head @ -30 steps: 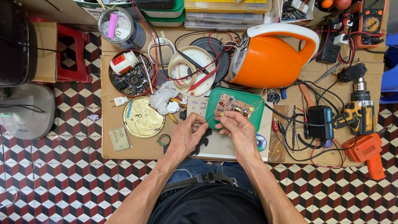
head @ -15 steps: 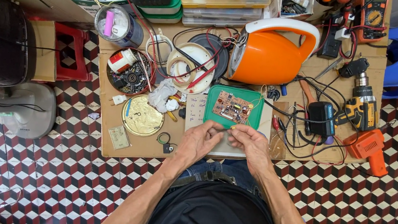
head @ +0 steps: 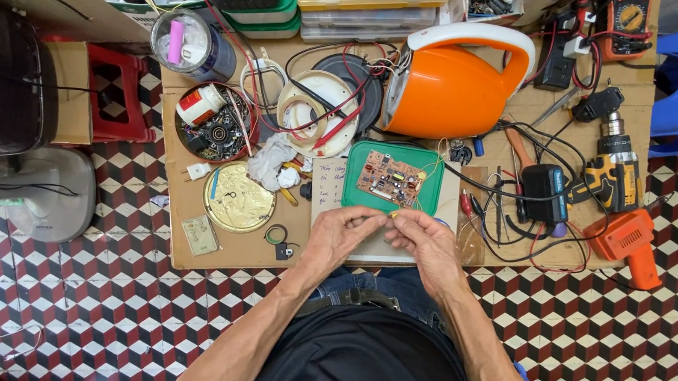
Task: Inspecting and handling various electronic circuit boards, a cooling fan, and bundles of wires at a repair workbench.
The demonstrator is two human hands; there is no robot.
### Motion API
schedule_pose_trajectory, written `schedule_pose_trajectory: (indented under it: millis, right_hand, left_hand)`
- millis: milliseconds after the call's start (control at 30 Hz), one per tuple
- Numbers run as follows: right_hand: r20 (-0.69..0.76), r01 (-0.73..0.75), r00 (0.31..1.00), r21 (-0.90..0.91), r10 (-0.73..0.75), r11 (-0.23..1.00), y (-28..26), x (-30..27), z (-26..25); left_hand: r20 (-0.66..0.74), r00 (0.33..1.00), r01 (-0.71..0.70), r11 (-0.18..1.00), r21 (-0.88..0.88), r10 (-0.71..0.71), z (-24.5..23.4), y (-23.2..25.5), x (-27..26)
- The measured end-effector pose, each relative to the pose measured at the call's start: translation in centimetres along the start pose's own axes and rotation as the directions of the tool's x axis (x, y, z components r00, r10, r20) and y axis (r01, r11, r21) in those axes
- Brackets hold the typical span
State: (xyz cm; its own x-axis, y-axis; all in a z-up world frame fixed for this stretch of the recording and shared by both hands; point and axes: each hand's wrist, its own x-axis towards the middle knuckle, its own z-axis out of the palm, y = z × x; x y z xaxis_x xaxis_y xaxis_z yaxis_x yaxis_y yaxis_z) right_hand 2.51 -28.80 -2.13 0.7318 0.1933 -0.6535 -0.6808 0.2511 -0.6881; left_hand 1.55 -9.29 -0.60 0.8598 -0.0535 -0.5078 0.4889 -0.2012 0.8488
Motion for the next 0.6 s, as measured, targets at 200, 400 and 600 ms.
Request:
schedule_pose_trajectory:
  millis: [200, 400, 600]
  right_hand:
    - [-0.027, -0.001, 1.000, -0.013, 0.000, 1.000, 0.9, 0.4, -0.3]
    - [-0.074, -0.002, 0.997, -0.007, 0.002, 1.000, 1.2, 0.6, -0.6]
    - [-0.049, -0.043, 0.998, 0.044, 0.045, 0.998, 1.0, 0.4, -0.7]
  left_hand:
    - [-0.015, 0.998, -0.058, 0.994, 0.094, 0.060, 0.0, -0.1, -0.1]
    - [-0.013, 0.991, -0.126, 0.978, 0.166, 0.130, -0.2, 0.3, -0.2]
    - [-0.022, 0.989, -0.144, 0.975, 0.168, 0.149, -0.1, 2.0, -0.8]
